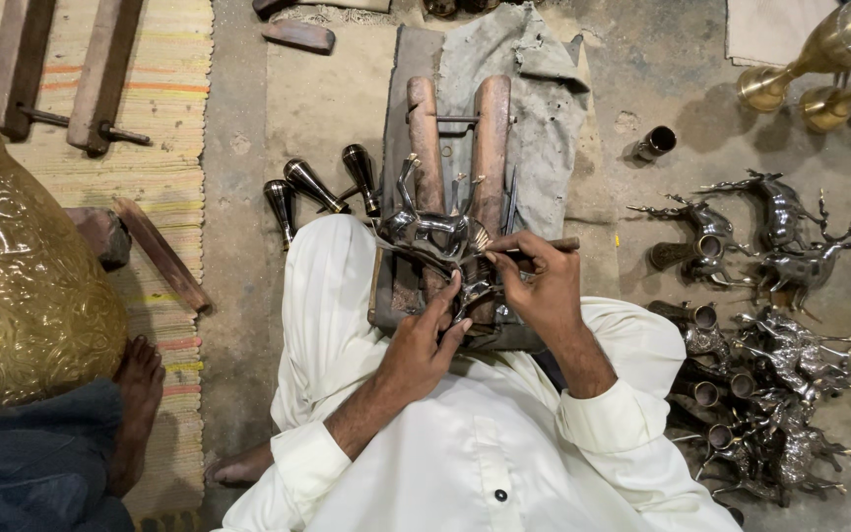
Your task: The person sits on the floor holding a cast metal deer figurine against a wooden work fixture. They scrape and file the figurine's surface and details with a small hand tool, repeatedly repositioning and turning the figurine to work different areas, and handle other finished figurines nearby.
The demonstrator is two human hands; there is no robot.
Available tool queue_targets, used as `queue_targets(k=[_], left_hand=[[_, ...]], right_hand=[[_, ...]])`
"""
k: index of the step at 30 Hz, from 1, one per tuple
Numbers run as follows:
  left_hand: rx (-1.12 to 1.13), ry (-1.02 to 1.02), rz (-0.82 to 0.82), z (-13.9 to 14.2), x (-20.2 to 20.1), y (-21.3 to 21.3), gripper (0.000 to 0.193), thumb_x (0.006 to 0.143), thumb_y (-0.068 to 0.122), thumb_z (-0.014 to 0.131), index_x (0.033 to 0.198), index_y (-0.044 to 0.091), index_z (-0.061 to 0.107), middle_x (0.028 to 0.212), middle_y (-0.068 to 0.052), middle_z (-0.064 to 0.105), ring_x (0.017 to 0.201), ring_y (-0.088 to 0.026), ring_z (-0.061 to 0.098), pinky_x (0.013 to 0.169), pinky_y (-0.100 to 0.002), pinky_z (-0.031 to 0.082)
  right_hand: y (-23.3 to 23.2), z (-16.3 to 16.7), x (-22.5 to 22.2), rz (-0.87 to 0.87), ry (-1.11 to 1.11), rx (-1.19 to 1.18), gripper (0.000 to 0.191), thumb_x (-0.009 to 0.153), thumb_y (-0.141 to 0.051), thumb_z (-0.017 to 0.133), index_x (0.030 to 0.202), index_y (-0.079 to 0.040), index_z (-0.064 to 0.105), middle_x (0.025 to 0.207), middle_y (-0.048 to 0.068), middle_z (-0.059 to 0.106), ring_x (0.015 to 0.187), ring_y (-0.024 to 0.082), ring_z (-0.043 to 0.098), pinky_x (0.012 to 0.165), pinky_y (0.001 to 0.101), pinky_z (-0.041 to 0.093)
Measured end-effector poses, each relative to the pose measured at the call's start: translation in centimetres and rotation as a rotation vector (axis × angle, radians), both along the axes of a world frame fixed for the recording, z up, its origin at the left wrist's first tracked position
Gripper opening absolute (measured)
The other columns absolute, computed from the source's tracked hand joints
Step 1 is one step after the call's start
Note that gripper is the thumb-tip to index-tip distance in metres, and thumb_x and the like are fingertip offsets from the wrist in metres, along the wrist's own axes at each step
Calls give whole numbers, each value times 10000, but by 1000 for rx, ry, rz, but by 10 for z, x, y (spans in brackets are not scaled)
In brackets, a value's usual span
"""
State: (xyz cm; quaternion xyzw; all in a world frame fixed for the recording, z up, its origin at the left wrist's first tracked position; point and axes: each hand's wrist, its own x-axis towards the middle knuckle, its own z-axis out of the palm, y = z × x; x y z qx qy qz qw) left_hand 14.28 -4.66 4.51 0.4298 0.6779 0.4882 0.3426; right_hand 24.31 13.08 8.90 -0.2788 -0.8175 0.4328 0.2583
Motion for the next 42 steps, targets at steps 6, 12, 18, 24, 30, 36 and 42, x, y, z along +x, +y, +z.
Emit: queue_targets(k=[6,12,18,24,30,36,42], left_hand=[[24,7,2,-2,0,-1,685,1008,125,634,1606,45,311,567,-37,469,487,-131,467,502,-334,408],[-15,9,-19,-5,0,0,689,1019,138,615,1612,39,279,549,-5,446,473,-117,453,475,-342,381],[-26,10,-16,-4,0,1,688,1015,139,618,1609,38,287,558,-25,461,478,-128,469,480,-346,404],[6,20,-26,1,-2,0,673,1006,134,619,1592,31,305,627,-97,592,521,-173,602,540,-366,496],[51,67,-18,1,0,1,666,1012,124,626,1591,22,315,733,-150,630,577,-255,657,584,-398,515],[127,101,-15,3,0,1,656,1031,140,618,1606,19,325,701,-140,599,613,-262,636,619,-398,510],[-56,39,-64,6,-3,2,674,1018,162,600,1601,32,288,562,-100,505,494,-184,552,563,-385,479]], right_hand=[[-4,2,2,-32,-53,-6,95,914,16,733,1007,-1,744,907,61,792,779,63,736,612,220,564],[-7,8,5,-14,-82,39,112,892,28,731,991,-18,757,890,58,798,769,61,750,575,223,543],[-4,9,11,41,-86,60,131,871,45,729,985,-16,756,891,63,796,764,72,743,590,233,550],[3,-8,6,-9,102,-69,113,931,40,737,1026,-9,773,941,64,779,855,89,720,746,226,581],[10,-24,-18,-32,231,-167,88,979,30,714,1064,17,733,1009,59,755,906,72,691,771,202,569],[16,-22,-24,-41,213,-258,71,997,25,686,1063,36,710,965,44,758,845,18,679,681,159,545],[18,-22,-22,-51,173,-250,64,1001,17,692,1059,22,719,901,9,720,694,-46,547,523,146,390]])
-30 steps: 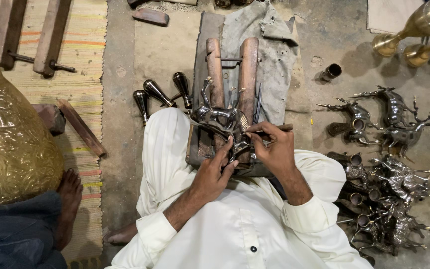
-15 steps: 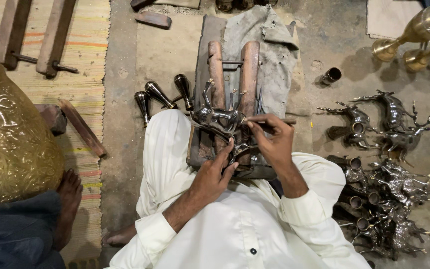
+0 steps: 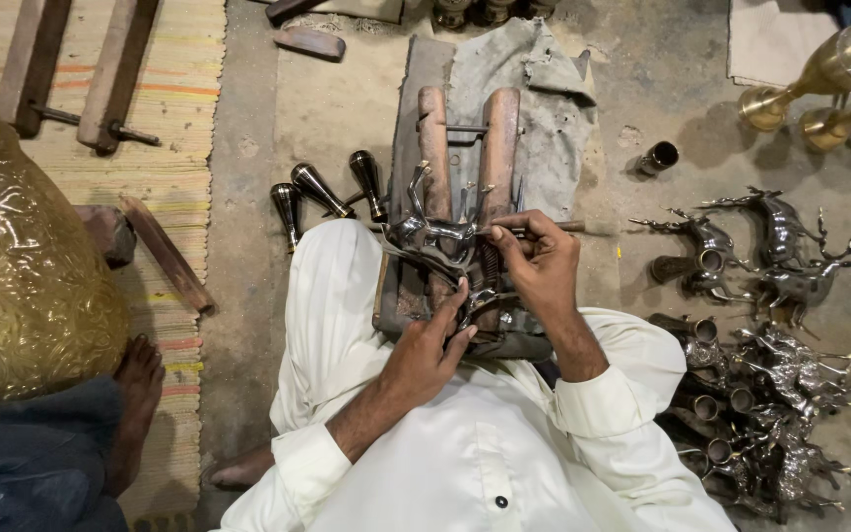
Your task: The person sits on the floor holding a cast metal deer figurine against a wooden work fixture. They scrape and file the figurine's surface and details with a small hand tool, repeatedly repositioning and turning the figurine to work different areas, and handle other finished figurines nearby.
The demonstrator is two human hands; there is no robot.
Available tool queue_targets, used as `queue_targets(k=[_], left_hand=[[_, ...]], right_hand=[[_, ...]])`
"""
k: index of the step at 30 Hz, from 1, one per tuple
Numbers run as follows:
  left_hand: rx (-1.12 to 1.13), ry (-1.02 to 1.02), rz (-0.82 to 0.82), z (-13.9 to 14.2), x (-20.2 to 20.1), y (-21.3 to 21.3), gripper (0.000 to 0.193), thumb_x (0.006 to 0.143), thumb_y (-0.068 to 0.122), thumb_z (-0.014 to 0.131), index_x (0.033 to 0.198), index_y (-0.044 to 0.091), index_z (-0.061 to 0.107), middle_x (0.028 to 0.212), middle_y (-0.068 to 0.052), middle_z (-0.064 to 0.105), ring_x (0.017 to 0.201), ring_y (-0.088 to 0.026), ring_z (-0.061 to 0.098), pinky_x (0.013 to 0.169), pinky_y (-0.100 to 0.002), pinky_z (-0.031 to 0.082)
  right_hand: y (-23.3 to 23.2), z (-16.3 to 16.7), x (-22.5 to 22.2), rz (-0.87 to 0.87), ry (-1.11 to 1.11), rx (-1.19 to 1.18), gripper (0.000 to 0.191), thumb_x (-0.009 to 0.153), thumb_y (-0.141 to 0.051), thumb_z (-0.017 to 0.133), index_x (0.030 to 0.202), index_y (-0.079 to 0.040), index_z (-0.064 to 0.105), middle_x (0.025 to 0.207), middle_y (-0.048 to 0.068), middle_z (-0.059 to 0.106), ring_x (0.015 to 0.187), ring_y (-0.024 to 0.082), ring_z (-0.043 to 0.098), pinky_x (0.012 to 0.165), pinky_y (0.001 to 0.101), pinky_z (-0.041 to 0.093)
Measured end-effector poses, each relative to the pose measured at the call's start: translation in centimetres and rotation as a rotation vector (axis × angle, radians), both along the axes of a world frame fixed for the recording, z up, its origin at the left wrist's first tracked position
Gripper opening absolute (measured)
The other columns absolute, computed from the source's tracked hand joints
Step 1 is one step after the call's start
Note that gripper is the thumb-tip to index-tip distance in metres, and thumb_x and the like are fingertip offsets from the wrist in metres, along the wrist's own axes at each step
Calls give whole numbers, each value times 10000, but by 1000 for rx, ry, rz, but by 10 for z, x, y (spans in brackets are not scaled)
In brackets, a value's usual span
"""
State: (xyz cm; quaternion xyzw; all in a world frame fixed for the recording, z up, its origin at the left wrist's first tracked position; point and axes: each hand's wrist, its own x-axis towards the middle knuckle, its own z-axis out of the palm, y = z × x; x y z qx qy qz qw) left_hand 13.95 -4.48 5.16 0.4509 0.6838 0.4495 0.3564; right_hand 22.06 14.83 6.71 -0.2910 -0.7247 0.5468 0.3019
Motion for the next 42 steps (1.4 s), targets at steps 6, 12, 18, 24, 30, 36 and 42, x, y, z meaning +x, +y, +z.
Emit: queue_targets(k=[6,12,18,24,30,36,42], left_hand=[[36,-20,6,1,0,-1,677,1020,147,598,1605,17,283,575,-85,477,512,-176,523,554,-378,457],[10,-19,19,-1,1,0,665,1017,150,602,1596,21,302,576,-86,483,503,-180,507,535,-372,441],[22,-30,22,-1,1,0,669,1016,155,603,1595,21,295,569,-64,513,495,-160,540,531,-366,452],[13,-8,28,0,2,1,670,1013,155,611,1596,24,308,552,-64,486,467,-163,503,506,-364,430],[-21,-35,7,0,0,1,669,1016,154,597,1594,20,287,535,-45,482,460,-139,500,497,-348,427],[19,-29,20,-2,1,0,665,1017,157,598,1593,12,299,566,-57,491,483,-147,500,508,-358,432],[11,-21,16,-2,0,0,673,1012,154,606,1594,21,298,555,-65,489,471,-161,487,502,-365,419]], right_hand=[[4,3,2,62,-9,52,58,985,45,705,1035,22,720,953,18,727,786,-14,599,612,149,475],[5,3,6,105,-13,57,117,956,100,668,1030,31,726,999,56,733,906,46,672,765,183,560],[5,-3,9,127,7,18,137,954,122,649,1047,43,713,1029,86,744,972,98,715,874,230,596],[5,-5,11,131,13,85,112,955,111,664,1031,40,708,1019,89,753,976,104,724,881,237,603],[3,0,10,121,-13,130,126,942,106,678,1024,24,726,1010,81,758,956,101,727,844,232,615],[-5,3,12,68,-26,114,176,928,108,651,1050,17,739,1006,59,757,933,79,723,829,222,599],[-6,0,13,55,-42,139,162,933,114,668,1042,21,744,977,61,758,905,69,711,805,211,585]])
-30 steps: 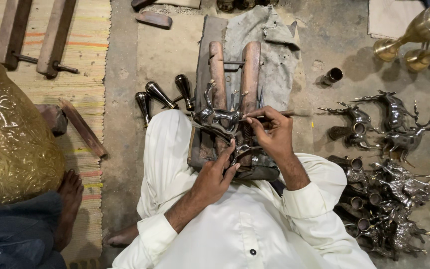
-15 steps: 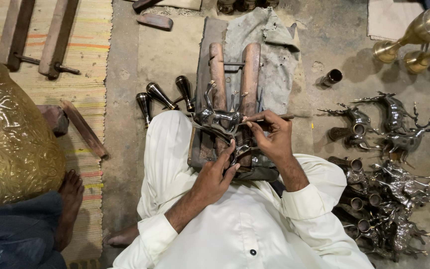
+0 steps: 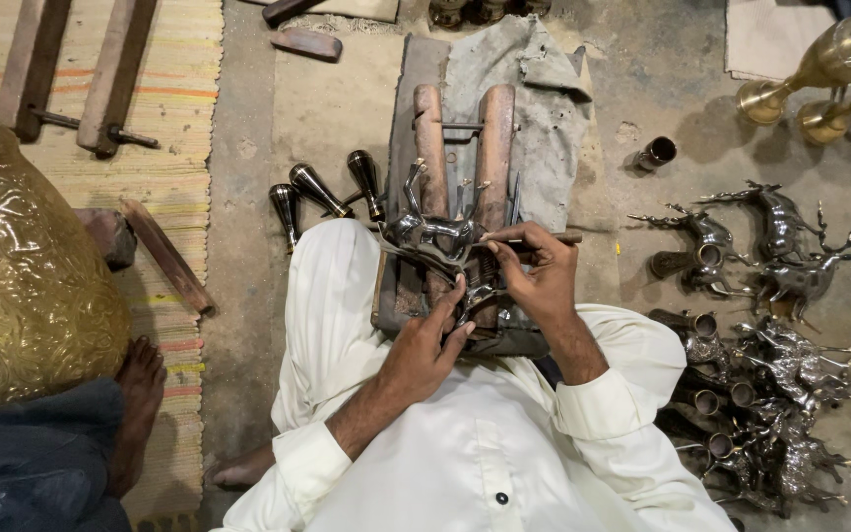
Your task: The person sits on the floor holding a cast metal deer figurine against a wooden work fixture. They scrape and file the figurine's surface and details with a small hand tool, repeatedly repositioning and turning the figurine to work different areas, and handle other finished figurines nearby.
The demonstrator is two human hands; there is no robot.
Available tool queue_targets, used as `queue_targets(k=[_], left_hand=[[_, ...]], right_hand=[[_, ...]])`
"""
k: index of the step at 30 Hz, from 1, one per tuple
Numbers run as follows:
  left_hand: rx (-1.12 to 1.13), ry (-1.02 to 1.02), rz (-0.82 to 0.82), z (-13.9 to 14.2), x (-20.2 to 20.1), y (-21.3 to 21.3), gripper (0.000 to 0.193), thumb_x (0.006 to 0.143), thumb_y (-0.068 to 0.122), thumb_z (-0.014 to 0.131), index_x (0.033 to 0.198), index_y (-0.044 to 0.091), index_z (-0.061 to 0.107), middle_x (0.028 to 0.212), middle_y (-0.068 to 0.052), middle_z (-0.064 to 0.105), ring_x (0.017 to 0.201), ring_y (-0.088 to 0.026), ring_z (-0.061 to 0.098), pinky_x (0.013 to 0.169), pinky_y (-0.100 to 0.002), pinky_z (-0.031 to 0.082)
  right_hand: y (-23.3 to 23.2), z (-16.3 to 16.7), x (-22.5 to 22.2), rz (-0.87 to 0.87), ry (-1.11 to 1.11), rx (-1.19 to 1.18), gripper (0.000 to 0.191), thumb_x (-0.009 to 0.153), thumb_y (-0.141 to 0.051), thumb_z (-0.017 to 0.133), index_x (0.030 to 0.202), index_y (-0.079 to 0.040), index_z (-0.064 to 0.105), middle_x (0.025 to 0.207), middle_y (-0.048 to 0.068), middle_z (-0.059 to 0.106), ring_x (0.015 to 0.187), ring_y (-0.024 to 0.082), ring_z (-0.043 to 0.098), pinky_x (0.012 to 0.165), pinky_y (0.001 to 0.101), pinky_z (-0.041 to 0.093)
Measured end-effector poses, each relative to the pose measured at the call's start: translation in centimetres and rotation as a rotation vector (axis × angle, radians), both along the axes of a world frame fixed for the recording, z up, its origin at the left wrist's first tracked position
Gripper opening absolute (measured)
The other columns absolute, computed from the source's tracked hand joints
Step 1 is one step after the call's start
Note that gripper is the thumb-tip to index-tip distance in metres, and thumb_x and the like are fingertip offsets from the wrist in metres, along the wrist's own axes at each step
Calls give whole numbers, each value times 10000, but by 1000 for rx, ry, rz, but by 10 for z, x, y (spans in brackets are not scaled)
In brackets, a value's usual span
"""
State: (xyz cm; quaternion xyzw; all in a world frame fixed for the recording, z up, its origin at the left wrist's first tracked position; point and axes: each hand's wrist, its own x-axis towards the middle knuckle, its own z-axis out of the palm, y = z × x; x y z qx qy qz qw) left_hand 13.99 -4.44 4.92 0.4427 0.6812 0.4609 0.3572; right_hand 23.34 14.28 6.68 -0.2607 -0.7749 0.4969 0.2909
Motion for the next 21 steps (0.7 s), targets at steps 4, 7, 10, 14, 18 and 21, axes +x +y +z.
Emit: queue_targets(k=[4,7,10,14,18,21], left_hand=[[5,2,6,-1,0,0,671,1011,148,611,1593,20,301,549,-71,481,467,-166,477,492,-364,412],[42,13,10,-2,0,-1,675,1013,139,614,1595,10,298,560,-70,478,474,-162,478,493,-360,416],[30,3,10,-2,0,0,667,1011,136,613,1589,10,304,558,-66,491,473,-154,491,493,-355,421],[15,-7,12,0,0,0,663,1009,138,611,1586,10,311,558,-63,504,473,-149,500,496,-350,425],[20,-3,15,0,1,0,658,1010,139,612,1584,8,317,565,-67,504,479,-153,495,494,-355,419],[14,13,13,-1,1,0,662,1012,142,618,1586,9,316,565,-78,495,483,-163,489,499,-360,419]], right_hand=[[2,-3,1,25,28,-12,183,931,126,639,1050,25,735,1011,74,758,946,87,722,841,225,604],[1,-4,2,33,26,-1,191,924,131,634,1052,29,732,1021,85,759,965,106,733,864,239,619],[1,-4,3,40,33,7,182,923,132,644,1048,31,729,1032,96,760,980,122,737,881,252,624],[0,-3,3,57,53,47,196,904,140,644,1042,27,726,1046,107,766,1003,140,746,900,268,631],[-1,0,4,55,44,122,206,883,149,646,1025,23,726,1023,106,776,990,145,758,883,267,628],[-2,2,4,53,10,145,207,875,144,655,1020,17,730,1012,99,781,974,137,764,861,257,629]])
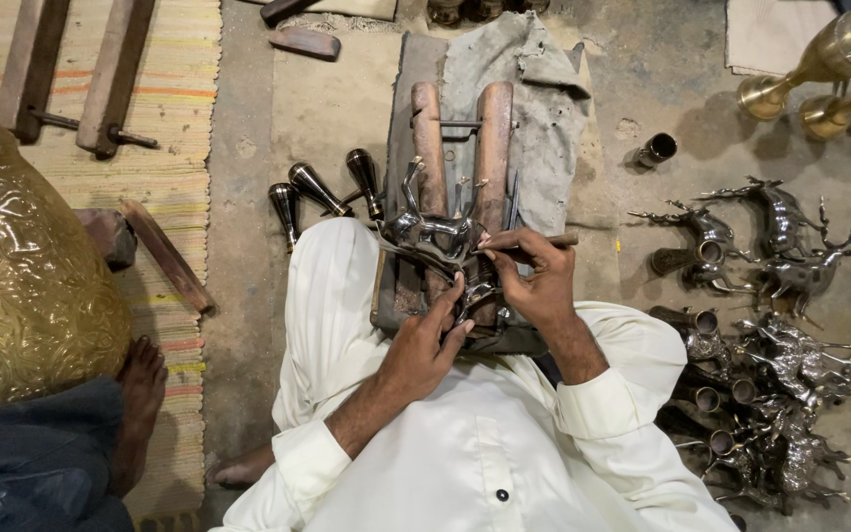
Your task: The person sits on the floor holding a cast metal deer figurine against a wooden work fixture. They scrape and file the figurine's surface and details with a small hand tool, repeatedly repositioning and turning the figurine to work different areas, and handle other finished figurines nearby.
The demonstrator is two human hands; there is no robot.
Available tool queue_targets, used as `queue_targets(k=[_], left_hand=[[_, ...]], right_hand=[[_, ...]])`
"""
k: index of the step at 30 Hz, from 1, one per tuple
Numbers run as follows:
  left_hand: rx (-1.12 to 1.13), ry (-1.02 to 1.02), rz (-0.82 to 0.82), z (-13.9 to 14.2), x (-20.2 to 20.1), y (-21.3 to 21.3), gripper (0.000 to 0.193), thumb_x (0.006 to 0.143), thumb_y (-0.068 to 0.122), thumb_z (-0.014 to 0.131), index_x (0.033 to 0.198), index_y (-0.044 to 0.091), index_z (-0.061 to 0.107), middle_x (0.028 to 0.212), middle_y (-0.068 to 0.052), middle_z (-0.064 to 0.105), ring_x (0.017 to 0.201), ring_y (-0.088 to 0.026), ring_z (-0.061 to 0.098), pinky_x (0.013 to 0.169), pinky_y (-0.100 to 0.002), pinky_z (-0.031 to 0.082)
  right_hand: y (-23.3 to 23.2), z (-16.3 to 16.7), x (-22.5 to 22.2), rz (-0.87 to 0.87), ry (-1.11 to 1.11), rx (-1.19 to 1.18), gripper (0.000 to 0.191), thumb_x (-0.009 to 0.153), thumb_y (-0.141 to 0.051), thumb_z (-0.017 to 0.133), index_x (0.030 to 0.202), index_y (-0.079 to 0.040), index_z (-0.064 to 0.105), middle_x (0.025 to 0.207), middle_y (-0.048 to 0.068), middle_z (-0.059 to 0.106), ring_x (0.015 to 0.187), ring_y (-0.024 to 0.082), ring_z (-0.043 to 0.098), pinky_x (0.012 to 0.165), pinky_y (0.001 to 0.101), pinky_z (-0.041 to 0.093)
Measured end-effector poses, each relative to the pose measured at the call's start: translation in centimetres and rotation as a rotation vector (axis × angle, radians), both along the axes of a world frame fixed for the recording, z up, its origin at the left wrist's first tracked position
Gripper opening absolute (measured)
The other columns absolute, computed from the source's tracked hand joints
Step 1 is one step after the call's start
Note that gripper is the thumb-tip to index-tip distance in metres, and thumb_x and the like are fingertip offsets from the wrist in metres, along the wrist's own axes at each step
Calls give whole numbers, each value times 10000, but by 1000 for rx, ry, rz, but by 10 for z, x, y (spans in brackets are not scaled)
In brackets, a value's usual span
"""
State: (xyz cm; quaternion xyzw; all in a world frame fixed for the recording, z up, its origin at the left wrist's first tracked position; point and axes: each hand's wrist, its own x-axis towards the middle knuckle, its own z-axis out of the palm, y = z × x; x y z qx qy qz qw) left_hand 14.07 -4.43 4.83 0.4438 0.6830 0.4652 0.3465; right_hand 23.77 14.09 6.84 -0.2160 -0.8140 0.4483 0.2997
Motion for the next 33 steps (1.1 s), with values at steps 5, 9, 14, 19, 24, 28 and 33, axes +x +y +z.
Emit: queue_targets(k=[5,9,14,19,24,28,33], left_hand=[[62,-1,2,-2,0,0,658,1019,141,613,1587,2,311,602,-64,522,516,-157,535,531,-355,453],[23,-10,4,-1,1,1,668,1010,147,617,1588,14,310,584,-76,506,499,-171,518,521,-363,444],[-3,-23,6,0,1,0,667,1009,150,619,1590,26,317,576,-84,496,490,-180,493,516,-371,431],[49,-11,11,0,1,1,661,1013,144,621,1589,18,323,594,-80,494,506,-176,498,530,-364,440],[-5,-28,-8,-1,1,1,663,1013,152,613,1588,24,308,575,-82,472,486,-181,482,511,-368,427],[30,-20,0,-1,3,1,673,1009,148,617,1593,15,310,581,-80,466,488,-185,472,513,-371,430],[5,-27,-13,-1,1,2,661,1011,153,608,1588,16,314,576,-78,485,484,-180,492,508,-376,433]], right_hand=[[-2,4,1,9,-2,50,244,834,157,646,1022,21,720,1012,105,777,974,151,762,855,261,617],[-5,9,3,31,19,64,232,838,152,657,1021,26,720,978,102,772,936,146,758,817,259,599],[-17,12,1,-73,-49,13,149,878,106,705,996,18,733,932,87,777,863,116,759,753,245,609],[-18,15,2,-83,-43,34,151,880,96,709,1003,12,736,947,83,776,879,115,756,774,249,608],[-16,17,6,-55,-74,78,189,850,113,687,996,5,742,951,94,782,894,129,770,796,259,612],[-15,18,8,-33,-90,111,205,825,117,673,983,3,735,951,94,782,894,143,776,794,269,603],[-11,19,9,13,-62,165,220,796,108,673,981,4,731,967,99,781,904,166,781,790,273,600]])
